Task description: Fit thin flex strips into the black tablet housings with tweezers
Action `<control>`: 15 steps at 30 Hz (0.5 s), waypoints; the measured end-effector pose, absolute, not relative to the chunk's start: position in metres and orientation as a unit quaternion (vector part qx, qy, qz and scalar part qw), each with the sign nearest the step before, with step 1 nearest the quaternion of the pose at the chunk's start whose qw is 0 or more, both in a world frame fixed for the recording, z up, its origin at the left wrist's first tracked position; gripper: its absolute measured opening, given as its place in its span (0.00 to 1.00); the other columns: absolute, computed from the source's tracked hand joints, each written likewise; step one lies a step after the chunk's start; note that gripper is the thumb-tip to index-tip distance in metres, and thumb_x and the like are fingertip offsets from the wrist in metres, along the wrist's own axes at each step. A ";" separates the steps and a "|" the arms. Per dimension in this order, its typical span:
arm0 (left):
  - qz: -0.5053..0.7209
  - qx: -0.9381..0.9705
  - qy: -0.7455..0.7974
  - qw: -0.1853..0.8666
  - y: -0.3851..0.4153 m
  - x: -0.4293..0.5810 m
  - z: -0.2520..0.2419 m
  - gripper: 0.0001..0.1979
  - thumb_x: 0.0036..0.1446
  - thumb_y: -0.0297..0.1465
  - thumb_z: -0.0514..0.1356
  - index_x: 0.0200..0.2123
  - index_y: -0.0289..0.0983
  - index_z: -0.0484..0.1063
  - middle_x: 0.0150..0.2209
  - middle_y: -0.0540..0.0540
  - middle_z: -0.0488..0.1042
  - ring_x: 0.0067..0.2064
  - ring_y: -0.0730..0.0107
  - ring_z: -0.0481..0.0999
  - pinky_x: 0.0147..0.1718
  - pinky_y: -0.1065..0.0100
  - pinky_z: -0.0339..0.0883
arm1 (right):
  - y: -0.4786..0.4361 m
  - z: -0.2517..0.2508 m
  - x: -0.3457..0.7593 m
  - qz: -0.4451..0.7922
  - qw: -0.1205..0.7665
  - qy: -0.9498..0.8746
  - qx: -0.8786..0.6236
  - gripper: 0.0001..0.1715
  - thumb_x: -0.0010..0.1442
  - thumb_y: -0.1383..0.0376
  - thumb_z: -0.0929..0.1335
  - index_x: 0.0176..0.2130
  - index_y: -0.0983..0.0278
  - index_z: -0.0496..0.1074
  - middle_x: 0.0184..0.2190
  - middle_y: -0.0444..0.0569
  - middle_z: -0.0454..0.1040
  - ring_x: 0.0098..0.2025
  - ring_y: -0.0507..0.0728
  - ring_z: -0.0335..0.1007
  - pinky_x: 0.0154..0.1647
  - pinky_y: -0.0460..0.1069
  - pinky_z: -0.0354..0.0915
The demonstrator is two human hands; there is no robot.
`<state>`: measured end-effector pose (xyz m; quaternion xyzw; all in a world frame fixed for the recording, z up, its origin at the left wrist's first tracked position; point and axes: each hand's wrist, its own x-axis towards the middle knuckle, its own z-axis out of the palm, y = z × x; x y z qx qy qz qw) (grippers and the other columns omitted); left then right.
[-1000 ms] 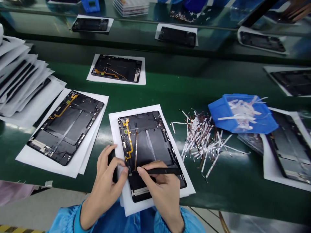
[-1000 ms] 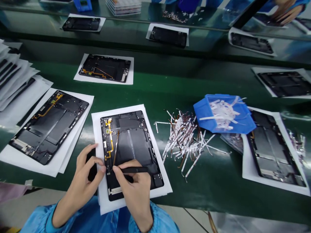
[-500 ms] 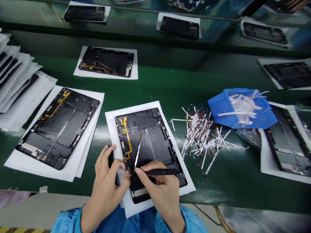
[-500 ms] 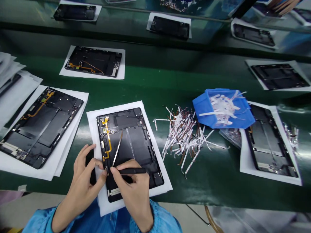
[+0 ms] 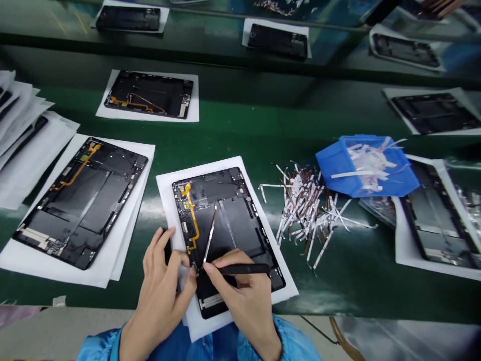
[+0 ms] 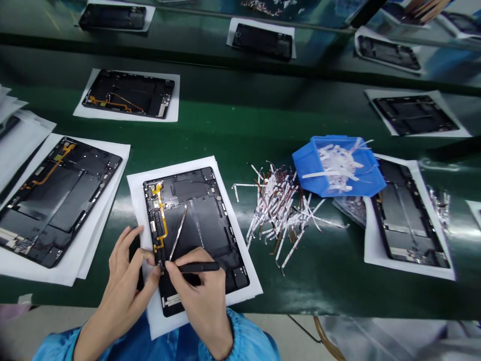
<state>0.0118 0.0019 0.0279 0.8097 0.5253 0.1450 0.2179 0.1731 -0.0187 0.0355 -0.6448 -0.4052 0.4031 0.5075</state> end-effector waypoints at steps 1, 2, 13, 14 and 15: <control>0.142 0.810 0.526 0.217 0.001 0.012 0.028 0.03 0.65 0.26 0.52 0.39 0.41 0.61 0.67 0.35 0.50 0.71 0.41 0.42 0.56 0.33 0.56 | -0.019 0.035 0.173 0.405 0.507 -0.407 -0.643 0.07 0.56 0.69 0.74 0.28 0.62 0.75 0.25 0.43 0.75 0.28 0.52 0.76 0.30 0.44 0.71; 0.139 0.811 0.526 0.216 0.001 0.012 0.028 0.03 0.65 0.26 0.52 0.39 0.41 0.60 0.67 0.35 0.49 0.71 0.42 0.41 0.56 0.33 0.56 | -0.019 0.034 0.173 0.407 0.506 -0.408 -0.641 0.07 0.56 0.69 0.74 0.28 0.62 0.75 0.25 0.43 0.75 0.28 0.52 0.75 0.30 0.44 0.71; 0.132 0.815 0.524 0.207 0.000 0.011 0.024 0.02 0.66 0.27 0.51 0.39 0.40 0.60 0.67 0.34 0.49 0.71 0.42 0.42 0.55 0.34 0.58 | -0.021 0.031 0.173 0.410 0.511 -0.409 -0.635 0.07 0.55 0.70 0.75 0.29 0.62 0.74 0.27 0.43 0.76 0.29 0.52 0.78 0.30 0.44 0.73; 0.133 0.816 0.524 0.206 0.000 0.011 0.024 0.02 0.66 0.27 0.51 0.39 0.40 0.60 0.67 0.34 0.50 0.71 0.42 0.42 0.55 0.35 0.58 | -0.021 0.032 0.173 0.413 0.513 -0.405 -0.634 0.07 0.55 0.71 0.75 0.29 0.62 0.75 0.27 0.42 0.76 0.29 0.52 0.78 0.30 0.44 0.73; 0.133 0.817 0.523 0.205 0.000 0.011 0.023 0.02 0.66 0.27 0.51 0.39 0.40 0.60 0.67 0.34 0.50 0.71 0.43 0.42 0.55 0.35 0.58 | -0.020 0.032 0.174 0.415 0.516 -0.401 -0.632 0.07 0.55 0.71 0.75 0.29 0.62 0.75 0.26 0.42 0.76 0.29 0.52 0.78 0.30 0.44 0.74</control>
